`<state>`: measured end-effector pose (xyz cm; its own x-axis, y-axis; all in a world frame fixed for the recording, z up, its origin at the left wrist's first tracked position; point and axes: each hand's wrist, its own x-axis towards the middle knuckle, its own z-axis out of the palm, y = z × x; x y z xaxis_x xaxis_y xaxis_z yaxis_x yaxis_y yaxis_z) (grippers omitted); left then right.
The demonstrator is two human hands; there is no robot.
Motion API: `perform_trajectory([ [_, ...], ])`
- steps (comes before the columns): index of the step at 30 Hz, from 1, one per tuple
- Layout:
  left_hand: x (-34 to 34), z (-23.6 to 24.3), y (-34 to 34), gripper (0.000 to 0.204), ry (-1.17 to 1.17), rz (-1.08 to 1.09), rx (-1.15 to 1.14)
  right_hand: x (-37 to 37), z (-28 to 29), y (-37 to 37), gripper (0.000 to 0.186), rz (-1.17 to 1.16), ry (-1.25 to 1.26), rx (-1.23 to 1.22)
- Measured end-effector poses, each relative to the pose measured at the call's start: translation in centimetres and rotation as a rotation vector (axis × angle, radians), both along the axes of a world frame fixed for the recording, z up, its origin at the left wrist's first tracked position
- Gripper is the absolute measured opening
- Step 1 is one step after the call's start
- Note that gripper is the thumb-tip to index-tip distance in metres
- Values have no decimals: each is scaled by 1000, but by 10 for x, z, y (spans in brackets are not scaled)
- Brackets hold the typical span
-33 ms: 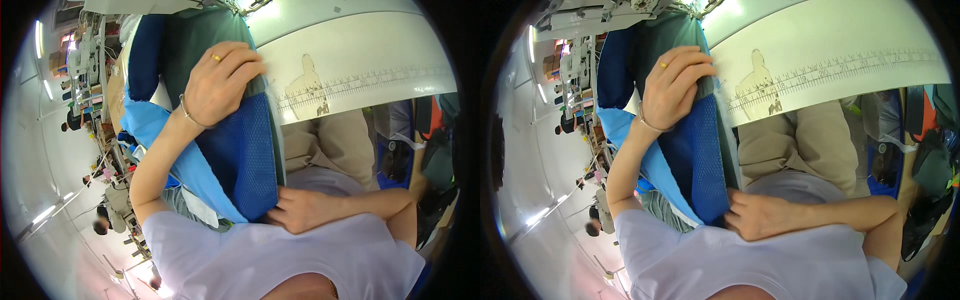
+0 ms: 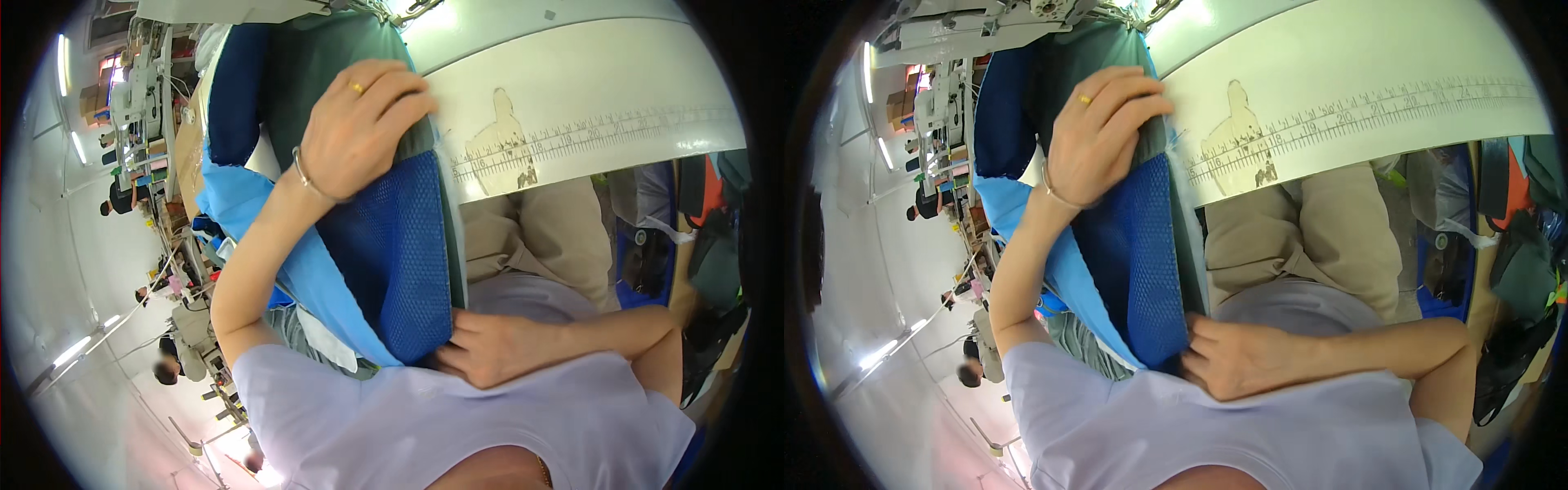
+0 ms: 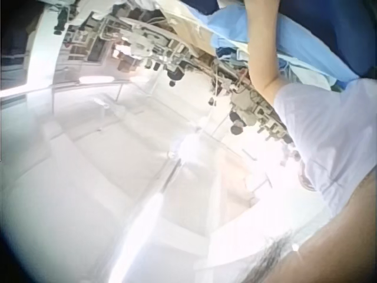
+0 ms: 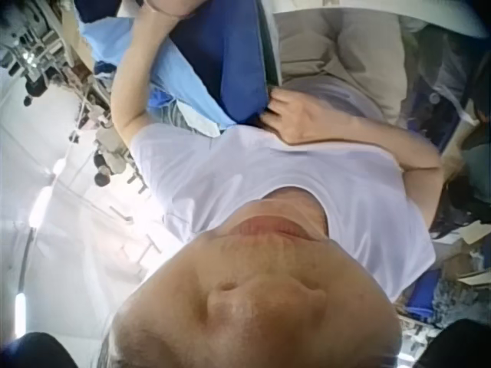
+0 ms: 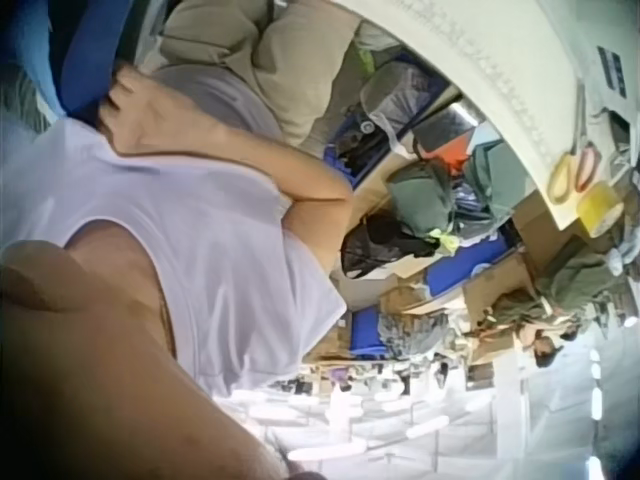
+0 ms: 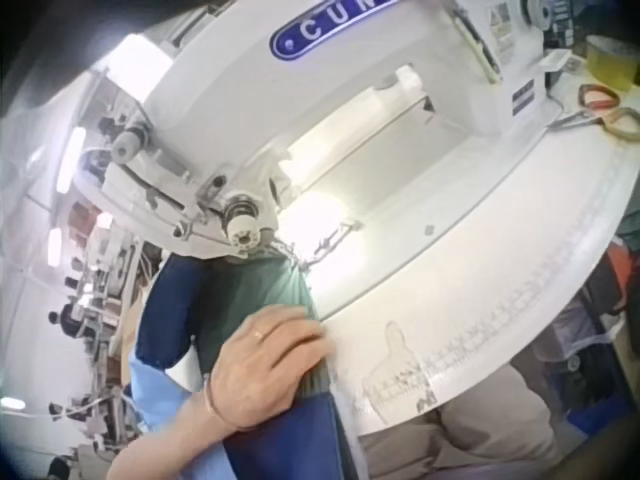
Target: The person aligns blue and green fabric pieces of a bag under a sewing machine needle and sews seams. They repeatedly adjust the fabric, flip the bag to access different edges, and guide it through the machine to stitch multiple sections.
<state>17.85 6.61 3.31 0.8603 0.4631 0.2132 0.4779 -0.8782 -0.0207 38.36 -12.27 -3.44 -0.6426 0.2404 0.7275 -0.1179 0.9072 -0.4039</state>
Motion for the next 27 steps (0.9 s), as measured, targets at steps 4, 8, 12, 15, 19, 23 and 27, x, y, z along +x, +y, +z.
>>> perform_trajectory([
  [4, 9, -3, 40, 23, 104, -57, 150, 5, 14, 3, 22, 0, -9, 42],
  [8, 17, -7, 40, 13, 135, -83, 52, 3, 6, -2, 19, -34, 2, 6],
  [12, 17, -7, -5, 14, 69, 20, -95, -1, -22, -2, 15, -5, -16, -79],
  [15, 11, -2, -28, 33, 5, 163, -213, -2, -34, 1, 14, -62, -30, -58],
  [19, 5, -8, -39, 53, -98, 255, -116, 4, -24, 0, 18, 37, -10, -53],
  [23, 4, -8, -39, 56, -116, 262, -126, 12, 8, -1, 21, -15, 31, 0],
  [27, -1, -8, -41, 55, -66, 238, -120, 9, 7, -3, 22, -35, 44, 25],
])
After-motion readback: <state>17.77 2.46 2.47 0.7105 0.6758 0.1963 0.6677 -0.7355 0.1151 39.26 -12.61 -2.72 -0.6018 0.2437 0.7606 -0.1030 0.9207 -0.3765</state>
